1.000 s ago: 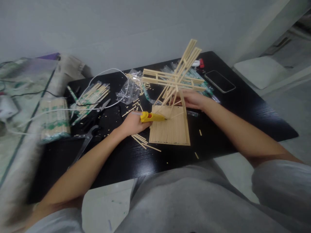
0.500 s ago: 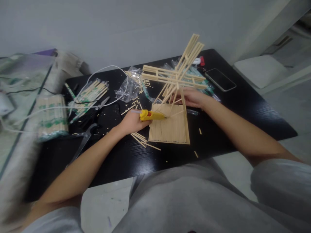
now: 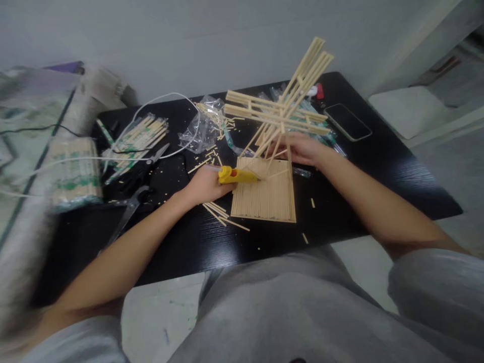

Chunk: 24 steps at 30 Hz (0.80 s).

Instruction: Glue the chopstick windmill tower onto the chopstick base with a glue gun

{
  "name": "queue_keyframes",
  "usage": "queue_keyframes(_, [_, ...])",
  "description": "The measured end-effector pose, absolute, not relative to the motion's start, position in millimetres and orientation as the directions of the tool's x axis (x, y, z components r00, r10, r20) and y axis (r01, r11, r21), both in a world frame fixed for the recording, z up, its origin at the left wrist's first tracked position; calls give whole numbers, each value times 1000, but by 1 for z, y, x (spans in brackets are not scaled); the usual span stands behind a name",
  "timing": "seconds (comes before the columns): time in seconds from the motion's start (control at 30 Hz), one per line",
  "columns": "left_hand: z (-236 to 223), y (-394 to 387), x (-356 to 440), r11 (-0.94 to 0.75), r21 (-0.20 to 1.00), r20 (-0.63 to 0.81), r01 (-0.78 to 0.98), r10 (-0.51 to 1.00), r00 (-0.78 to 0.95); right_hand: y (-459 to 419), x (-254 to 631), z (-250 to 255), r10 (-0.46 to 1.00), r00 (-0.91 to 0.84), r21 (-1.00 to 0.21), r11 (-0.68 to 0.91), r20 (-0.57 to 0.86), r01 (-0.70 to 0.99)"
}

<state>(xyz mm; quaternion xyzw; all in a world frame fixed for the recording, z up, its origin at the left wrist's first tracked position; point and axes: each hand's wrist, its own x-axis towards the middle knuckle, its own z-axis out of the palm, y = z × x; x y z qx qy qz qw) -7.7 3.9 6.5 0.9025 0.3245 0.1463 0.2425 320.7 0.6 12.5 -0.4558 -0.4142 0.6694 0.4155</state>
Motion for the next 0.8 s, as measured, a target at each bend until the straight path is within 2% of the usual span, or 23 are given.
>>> queue_keyframes(0.23, [4, 4, -8, -659, 577, 114, 482, 649, 752, 2, 324, 9, 942, -215, -939, -297, -257, -176])
queue_keyframes(0.8, [3, 4, -8, -658, 568, 97, 495, 651, 753, 4, 324, 3, 954, -205, -949, -258, -220, -179])
